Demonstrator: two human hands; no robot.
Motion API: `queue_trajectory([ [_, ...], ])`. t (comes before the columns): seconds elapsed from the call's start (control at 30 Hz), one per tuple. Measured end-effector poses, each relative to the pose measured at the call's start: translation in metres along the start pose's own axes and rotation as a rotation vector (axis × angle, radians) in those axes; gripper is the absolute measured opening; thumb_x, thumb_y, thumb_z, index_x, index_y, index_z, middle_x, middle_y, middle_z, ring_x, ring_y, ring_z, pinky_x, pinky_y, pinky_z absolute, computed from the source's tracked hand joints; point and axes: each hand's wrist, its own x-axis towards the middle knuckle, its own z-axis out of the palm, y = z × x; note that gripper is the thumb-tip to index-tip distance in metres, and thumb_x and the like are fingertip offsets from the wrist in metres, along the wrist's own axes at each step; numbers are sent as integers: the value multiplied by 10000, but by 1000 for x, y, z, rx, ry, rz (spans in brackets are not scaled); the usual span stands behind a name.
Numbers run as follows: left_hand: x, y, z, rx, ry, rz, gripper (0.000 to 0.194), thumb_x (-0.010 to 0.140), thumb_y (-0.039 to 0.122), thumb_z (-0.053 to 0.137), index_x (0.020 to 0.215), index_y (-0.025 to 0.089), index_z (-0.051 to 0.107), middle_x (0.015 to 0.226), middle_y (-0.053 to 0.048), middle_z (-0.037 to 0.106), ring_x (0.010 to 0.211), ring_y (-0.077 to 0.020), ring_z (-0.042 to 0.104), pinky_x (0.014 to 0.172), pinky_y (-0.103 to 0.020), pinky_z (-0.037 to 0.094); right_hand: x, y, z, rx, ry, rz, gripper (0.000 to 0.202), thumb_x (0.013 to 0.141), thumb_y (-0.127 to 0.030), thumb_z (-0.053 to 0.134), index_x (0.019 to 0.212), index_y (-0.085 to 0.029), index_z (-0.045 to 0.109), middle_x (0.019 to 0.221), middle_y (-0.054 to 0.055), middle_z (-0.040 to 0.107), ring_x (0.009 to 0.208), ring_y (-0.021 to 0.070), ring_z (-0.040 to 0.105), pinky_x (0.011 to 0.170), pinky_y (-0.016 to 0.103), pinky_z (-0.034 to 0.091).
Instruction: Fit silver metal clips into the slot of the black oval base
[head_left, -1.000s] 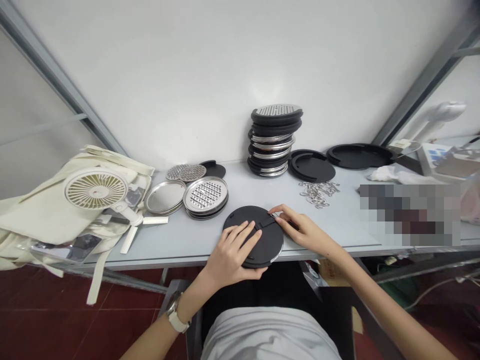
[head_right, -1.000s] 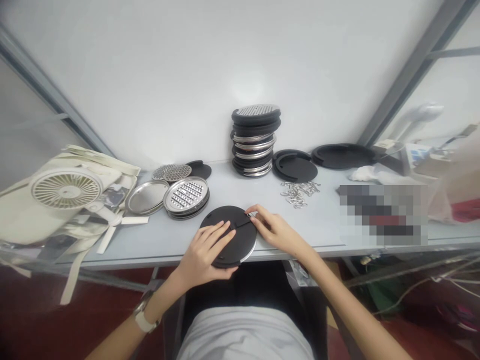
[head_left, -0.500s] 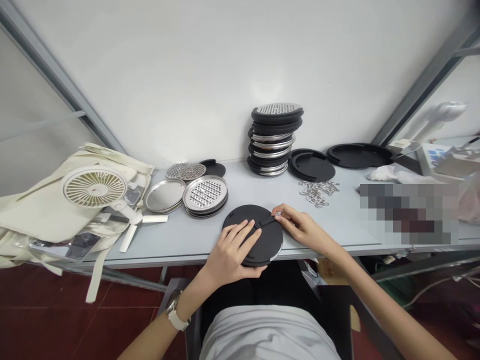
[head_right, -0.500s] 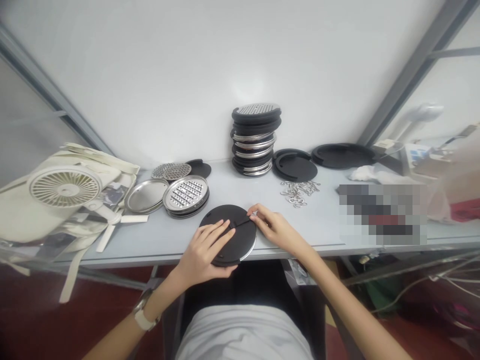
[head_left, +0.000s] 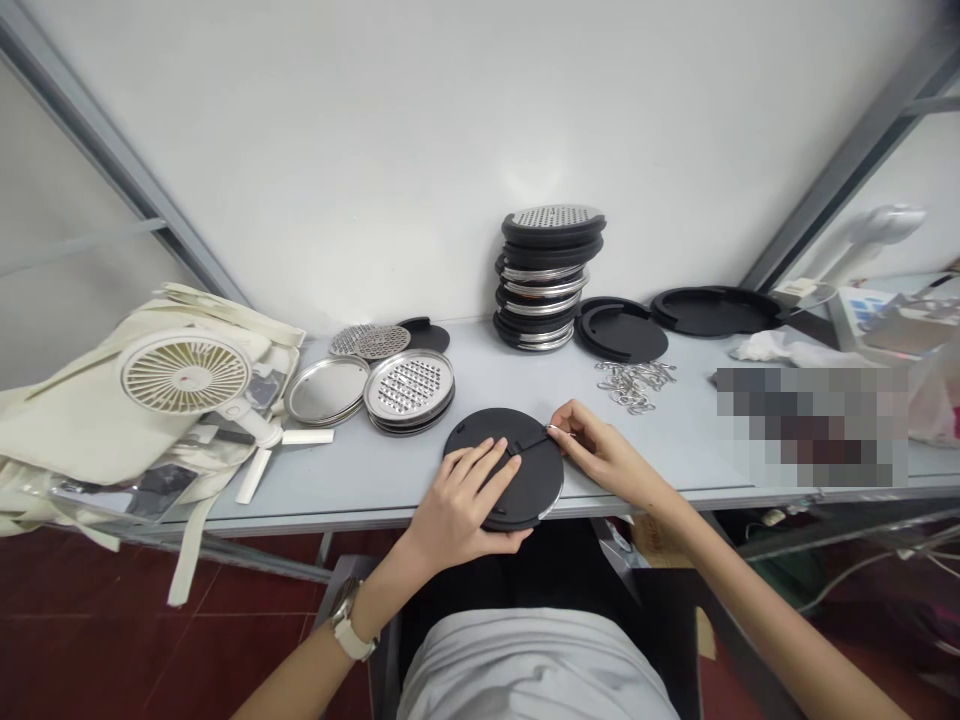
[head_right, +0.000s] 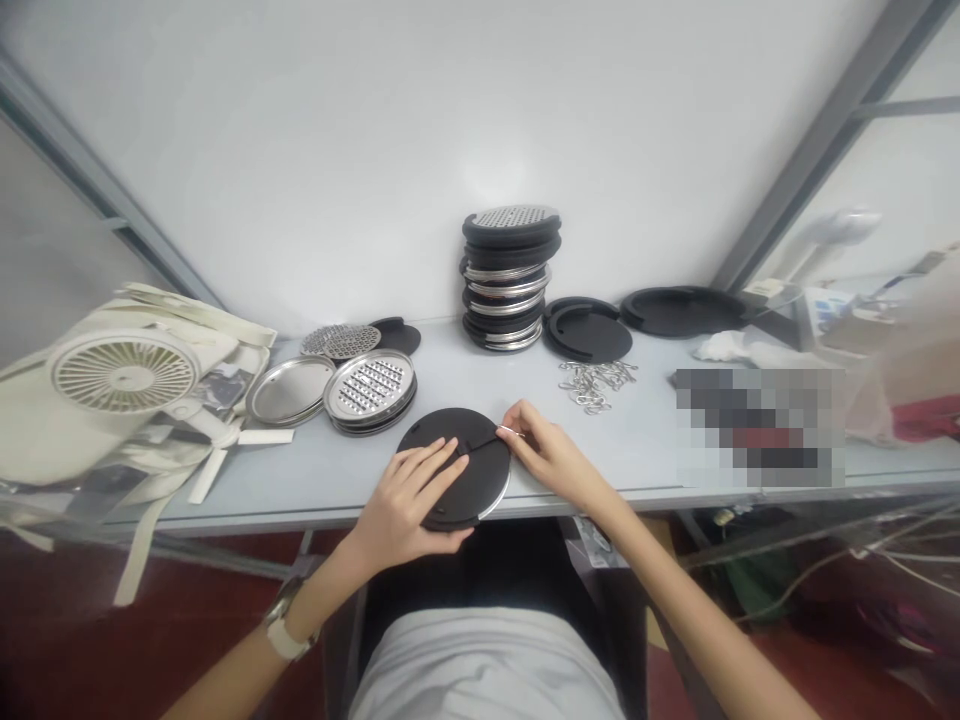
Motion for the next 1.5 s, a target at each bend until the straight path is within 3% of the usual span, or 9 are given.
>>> queue_trajectory([
  [0.17,0,-1,1,-3,2,4,646,814,487,565,1344,131,465,1384,-149,473,1292,-289,425,1011,-420,384,1,2,1,39,12,-24,192,948,-377,417,926,-216,518,788,15,572,722,163,532,667,269,440],
  [0.3,0,0,1,-5,2,-1,646,813,487,564,1346,137,463,1385,-146,473,1290,-292,427,1010,-425,383,2,3,0,-26,87,-70,227,947,-379,426,957,-222,590,898,56,597,861,208,559,814,338,453],
  [0.4,0,0,1,-3,4,0,648,810,489,568,1344,135,466,1384,-149,473,1287,-294,430,1008,-425,387,3,5,-2,-86,120,-90,261,955,-373,420,1004,-249,644,955,73,577,972,236,539,913,394,422],
  [0.7,0,0,0,9,13,6,671,789,488,592,1348,140,460,1365,-153,493,1269,-292,451,1001,-420,398,3,7,-2,-143,152,-85,276,930,-412,468,1012,-291,702,980,78,517,1068,267,498,992,457,382],
  [0.93,0,0,0,7,9,6,665,794,488,584,1344,134,463,1373,-152,485,1278,-288,442,1009,-421,392,3,2,-3,-28,74,-91,270,946,-382,444,971,-252,679,997,76,611,991,235,572,910,385,449],
  [1.27,-1,0,0,2,5,2,660,801,485,578,1349,137,459,1382,-150,475,1286,-294,432,1013,-422,386,4,3,1,67,58,-8,295,926,-432,458,981,-219,655,1009,78,681,921,231,615,816,355,494],
  [1.5,-1,-1,1,-4,-2,1,642,821,495,552,1343,131,468,1387,-144,470,1290,-289,426,1011,-420,379,3,10,2,88,108,40,288,922,-425,475,1058,-205,599,741,10,597,707,171,562,696,300,473],
])
